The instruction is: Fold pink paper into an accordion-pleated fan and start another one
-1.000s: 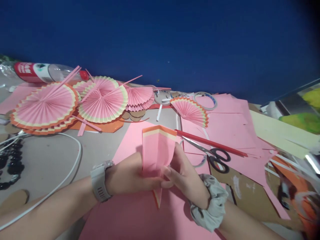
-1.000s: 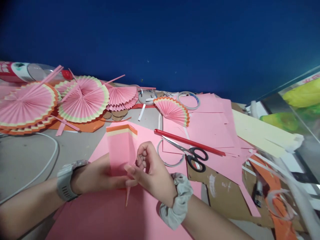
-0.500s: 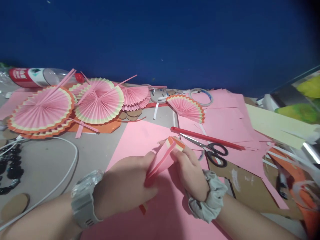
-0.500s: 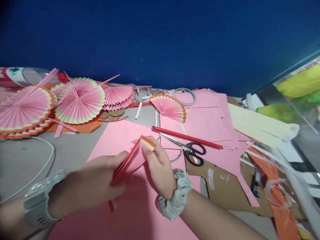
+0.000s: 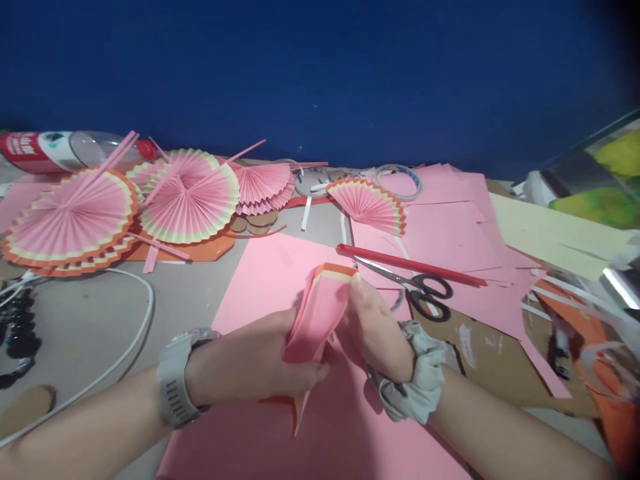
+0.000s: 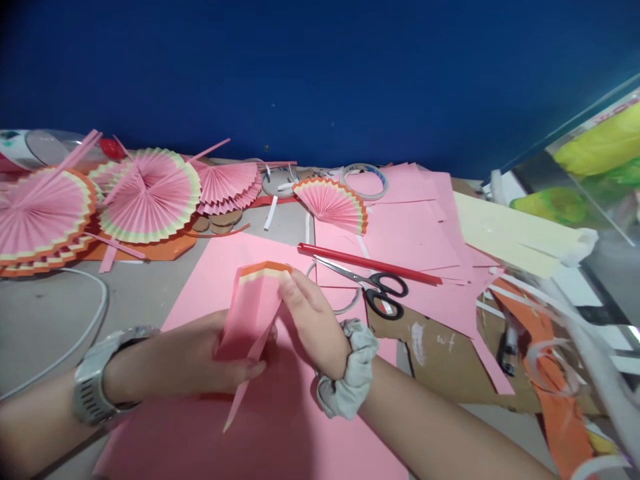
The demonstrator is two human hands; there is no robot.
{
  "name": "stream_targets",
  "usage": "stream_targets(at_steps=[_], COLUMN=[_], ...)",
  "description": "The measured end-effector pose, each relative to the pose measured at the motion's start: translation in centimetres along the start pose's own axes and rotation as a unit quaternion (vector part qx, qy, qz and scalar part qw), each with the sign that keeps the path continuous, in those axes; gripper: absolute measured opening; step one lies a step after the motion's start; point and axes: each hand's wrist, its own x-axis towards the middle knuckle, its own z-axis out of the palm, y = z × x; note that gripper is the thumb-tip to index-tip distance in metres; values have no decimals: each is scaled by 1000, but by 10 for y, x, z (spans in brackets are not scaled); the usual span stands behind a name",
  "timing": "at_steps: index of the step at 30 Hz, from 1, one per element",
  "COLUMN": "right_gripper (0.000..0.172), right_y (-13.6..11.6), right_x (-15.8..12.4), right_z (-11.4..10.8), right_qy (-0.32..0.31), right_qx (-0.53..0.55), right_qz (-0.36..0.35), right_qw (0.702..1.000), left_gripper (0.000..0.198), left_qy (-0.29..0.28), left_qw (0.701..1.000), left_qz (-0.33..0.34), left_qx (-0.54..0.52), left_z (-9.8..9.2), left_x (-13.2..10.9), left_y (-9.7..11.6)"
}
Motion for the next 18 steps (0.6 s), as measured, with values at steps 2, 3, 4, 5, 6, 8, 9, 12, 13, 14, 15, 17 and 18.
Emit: stream_targets(at_steps=[2, 3, 4, 5, 6, 8, 9, 12, 13, 14, 15, 17, 18], right_gripper=[29, 27, 25, 23, 21, 18, 17, 17, 17, 18, 21, 31, 37], right_y=[1, 1, 1, 1, 0, 0, -1, -2, -2, -1, -1, 1, 2], right_x=[1, 2, 2, 3, 3, 3, 4, 4, 3, 3, 2, 0, -1], right_z=[-1, -1, -1, -1, -1, 0, 0, 0, 0, 0, 0, 1, 1], right_qy=[1, 3, 3, 3, 3, 2, 1, -5, -6, -4, -2, -6, -11], right_qx=[1, -3, -7, -11, -15, -26, -31, -41, -43, -40, -32, 0, 20], right_qz=[7, 8, 8, 7, 6, 0, -3, -9, -9, -5, 1, 23, 35], right_qw=[1000, 1000, 1000, 1000, 1000, 1000, 1000, 999, 999, 999, 999, 1000, 999], left_gripper=[6, 5, 6, 10, 13, 16, 17, 28, 33, 36, 37, 36, 36], left_qy=[-12, -24, -42, -63, -82, -88, -76, -10, 12, 28, 37, 38, 36], left_qw=[998, 995, 991, 984, 977, 965, 962, 961, 962, 964, 964, 961, 960], left_qz=[-31, -38, -36, -28, -17, -6, -7, -17, -18, -18, -16, -7, -3], left_qx=[-51, -86, -123, -162, -196, -246, -261, -275, -271, -266, -263, -272, -279], left_z=[1, 2, 4, 5, 7, 10, 12, 17, 19, 21, 22, 23, 23], left_x=[-1, -2, -2, -2, -1, 0, 1, 3, 4, 4, 4, 4, 3], left_y=[-1, -1, -2, -2, -1, -1, 0, -1, -2, -2, -3, -3, -3])
